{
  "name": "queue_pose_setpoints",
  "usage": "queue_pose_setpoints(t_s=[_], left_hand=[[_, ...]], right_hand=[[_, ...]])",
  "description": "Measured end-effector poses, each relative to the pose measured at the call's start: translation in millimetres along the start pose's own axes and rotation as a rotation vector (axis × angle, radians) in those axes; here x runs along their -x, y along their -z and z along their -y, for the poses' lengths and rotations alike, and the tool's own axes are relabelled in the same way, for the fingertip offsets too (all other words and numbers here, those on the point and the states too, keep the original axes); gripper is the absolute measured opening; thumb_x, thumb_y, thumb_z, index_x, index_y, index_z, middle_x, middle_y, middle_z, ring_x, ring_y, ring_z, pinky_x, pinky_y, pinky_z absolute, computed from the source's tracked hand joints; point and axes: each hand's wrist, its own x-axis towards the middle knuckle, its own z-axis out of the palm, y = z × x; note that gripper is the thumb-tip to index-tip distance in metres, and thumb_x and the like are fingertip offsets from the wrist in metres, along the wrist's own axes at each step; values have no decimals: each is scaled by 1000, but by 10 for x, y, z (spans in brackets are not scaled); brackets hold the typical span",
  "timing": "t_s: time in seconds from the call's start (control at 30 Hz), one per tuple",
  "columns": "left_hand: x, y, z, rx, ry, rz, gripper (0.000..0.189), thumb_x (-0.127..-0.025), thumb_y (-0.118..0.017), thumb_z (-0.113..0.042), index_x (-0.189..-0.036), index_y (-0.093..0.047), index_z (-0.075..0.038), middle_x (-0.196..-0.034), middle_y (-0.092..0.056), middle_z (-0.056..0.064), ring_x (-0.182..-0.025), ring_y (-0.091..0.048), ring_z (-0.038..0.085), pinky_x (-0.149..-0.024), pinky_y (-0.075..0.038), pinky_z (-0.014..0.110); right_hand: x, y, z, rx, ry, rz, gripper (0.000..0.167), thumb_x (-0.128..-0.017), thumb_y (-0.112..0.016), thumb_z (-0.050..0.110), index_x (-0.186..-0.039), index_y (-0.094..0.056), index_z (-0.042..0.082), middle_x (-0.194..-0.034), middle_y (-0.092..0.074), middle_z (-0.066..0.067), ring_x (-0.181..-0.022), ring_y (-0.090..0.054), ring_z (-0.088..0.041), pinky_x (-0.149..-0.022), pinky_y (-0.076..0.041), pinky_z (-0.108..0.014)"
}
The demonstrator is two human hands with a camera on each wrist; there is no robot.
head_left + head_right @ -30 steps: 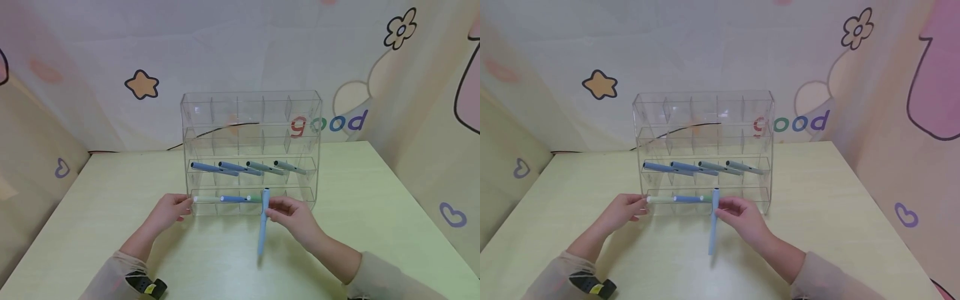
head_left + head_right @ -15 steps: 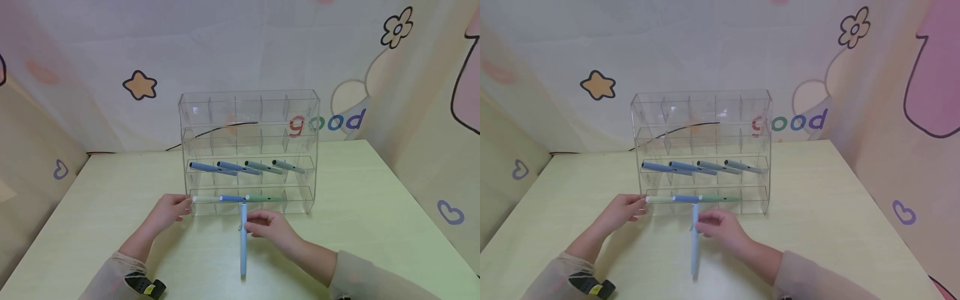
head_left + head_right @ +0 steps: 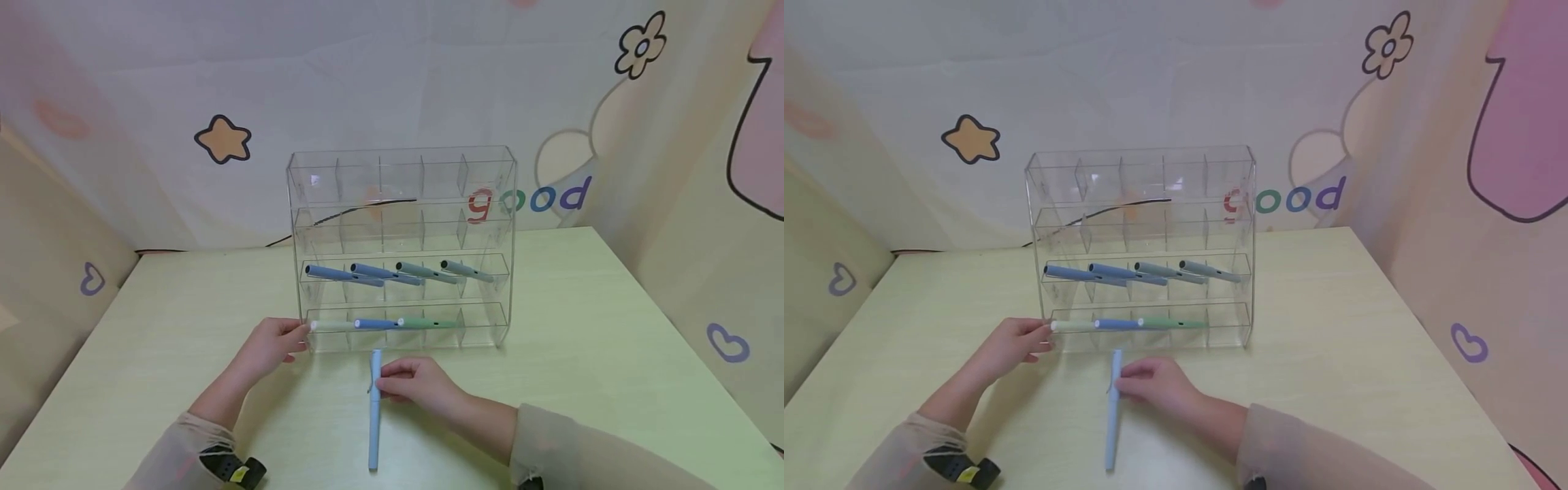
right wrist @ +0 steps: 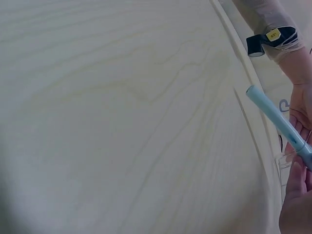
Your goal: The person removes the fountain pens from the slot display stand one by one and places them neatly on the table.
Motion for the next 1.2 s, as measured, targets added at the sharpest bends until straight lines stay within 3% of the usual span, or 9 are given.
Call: queue_pose_setpoints(t_s=[0.23, 0.6, 1.2], left_hand=[[-14, 1, 0, -7, -15, 10, 38, -97, -49, -20, -119, -56, 10, -113, -60, 26, -98, -63, 31, -71, -55, 37], [-31, 7, 20, -18, -32, 21, 37, -97, -49, -21, -117, -59, 9, -110, -62, 24, -98, -63, 33, -72, -55, 38], [-7, 15, 3, -37, -22, 29, 37, -98, -49, -22, -116, -60, 8, -111, -62, 23, -99, -63, 32, -73, -55, 38]], right_hand=[[-109, -89, 9, 23, -71, 10, 27, -85, -68, 9, -107, -64, -7, -92, -69, -10, -80, -67, -15, -72, -55, -29], [-270, -264, -15, 63, -94, 20, 22, -83, -70, 8, -101, -67, -5, -87, -69, -9, -76, -67, -15, -69, -56, -28], [-369, -464, 3, 155, -142, 12, 15, -81, -72, 9, -91, -67, -1, -76, -69, -8, -67, -67, -15, -58, -55, -27]])
